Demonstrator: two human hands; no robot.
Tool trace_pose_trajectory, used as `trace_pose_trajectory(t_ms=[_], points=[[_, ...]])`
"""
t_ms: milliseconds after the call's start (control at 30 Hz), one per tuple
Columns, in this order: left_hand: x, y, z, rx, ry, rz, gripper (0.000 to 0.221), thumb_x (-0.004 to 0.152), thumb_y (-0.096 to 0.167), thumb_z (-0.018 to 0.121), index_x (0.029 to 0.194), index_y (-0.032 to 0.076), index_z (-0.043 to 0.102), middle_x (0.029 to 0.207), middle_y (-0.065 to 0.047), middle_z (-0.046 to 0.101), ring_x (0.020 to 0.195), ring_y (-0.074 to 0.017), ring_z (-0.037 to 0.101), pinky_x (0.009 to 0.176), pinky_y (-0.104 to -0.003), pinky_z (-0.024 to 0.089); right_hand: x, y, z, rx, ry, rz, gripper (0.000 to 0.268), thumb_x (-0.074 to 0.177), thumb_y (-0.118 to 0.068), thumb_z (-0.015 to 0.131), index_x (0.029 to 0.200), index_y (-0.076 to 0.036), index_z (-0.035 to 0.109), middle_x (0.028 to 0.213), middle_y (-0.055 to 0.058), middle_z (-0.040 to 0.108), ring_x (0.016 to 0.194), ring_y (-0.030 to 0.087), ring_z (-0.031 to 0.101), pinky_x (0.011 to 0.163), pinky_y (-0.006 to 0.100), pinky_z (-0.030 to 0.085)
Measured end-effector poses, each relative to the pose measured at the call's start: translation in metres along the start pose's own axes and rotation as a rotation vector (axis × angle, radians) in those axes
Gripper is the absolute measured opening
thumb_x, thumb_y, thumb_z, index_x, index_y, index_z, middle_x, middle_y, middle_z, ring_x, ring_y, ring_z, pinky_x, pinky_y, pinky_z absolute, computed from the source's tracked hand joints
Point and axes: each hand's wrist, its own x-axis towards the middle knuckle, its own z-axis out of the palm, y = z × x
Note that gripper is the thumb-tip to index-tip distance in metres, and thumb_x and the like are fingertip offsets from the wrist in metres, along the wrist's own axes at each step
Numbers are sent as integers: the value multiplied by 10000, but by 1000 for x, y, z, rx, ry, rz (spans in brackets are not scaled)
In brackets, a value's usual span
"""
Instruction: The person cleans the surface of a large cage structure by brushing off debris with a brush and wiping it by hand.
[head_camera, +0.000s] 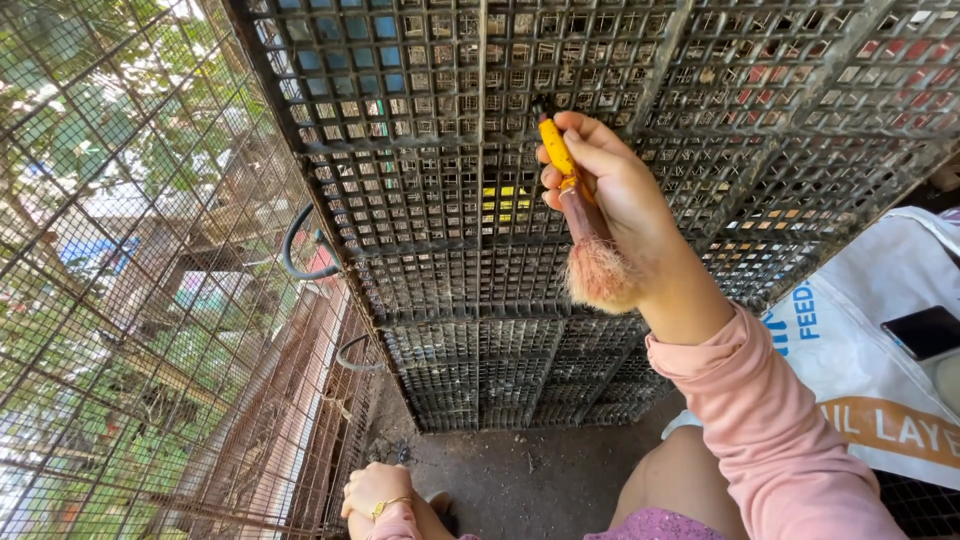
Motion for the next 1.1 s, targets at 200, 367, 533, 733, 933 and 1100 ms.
trace_pose_trajectory(t_ms=[200, 367, 533, 733, 933, 1100], points=[[1, -3, 3, -22, -9, -6, 530, 955, 545, 505, 1311, 201, 695, 1358, -73, 624, 1264, -315, 619, 1076, -619, 436, -5, 0, -1, -37, -48, -50, 215, 1090, -103, 507, 1304, -74, 511, 1045, 198, 642, 699, 195, 683, 535, 307, 636], [2, 3, -7, -47, -5, -12, 537, 952, 546, 510, 1320, 202, 694, 1363, -70, 623, 1277, -318, 613, 1082, -624, 430, -56, -25, 43, -126, 6, 19, 169, 1082, -88, 447, 1249, -67, 470, 1022, 132, 587, 654, 130, 620, 518, 209, 562], [-4, 4, -15, -17, -27, 3, 591, 968, 604, 462, 1323, 187, 685, 1339, -74, 642, 1258, -305, 628, 1091, -593, 446, -70, -12, 19, -692, -208, 133, 378, 1059, -124, 455, 1429, -125, 377, 1072, 113, 613, 597, 175, 625, 446, 249, 566], [-8, 7, -20, 12, -21, 0, 561, 982, 562, 435, 1313, 188, 689, 1313, -72, 649, 1242, -298, 632, 1059, -579, 461, -82, -34, 1, -478, -248, -165, 65, 1005, -124, 671, 1011, -87, 618, 770, -9, 585, 543, 79, 574, 532, 176, 606], [-14, 11, -26, 14, -72, -22, 502, 1006, 520, 409, 1265, 220, 717, 1268, -49, 659, 1202, -255, 642, 994, -516, 493, -99, -104, 23, -866, -48, -1045, 328, 1048, -247, 583, 822, -99, 398, 1015, 194, 568, 707, 176, 488, 681, 290, 407], [-13, 9, -24, 34, -88, -4, 586, 1008, 592, 389, 1328, 201, 686, 1310, -73, 642, 1243, -276, 625, 1040, -527, 480, -83, -114, 34, -1086, -254, -856, 234, 1018, 25, 675, 854, -5, 511, 817, 130, 569, 735, 225, 563, 705, 364, 461]])
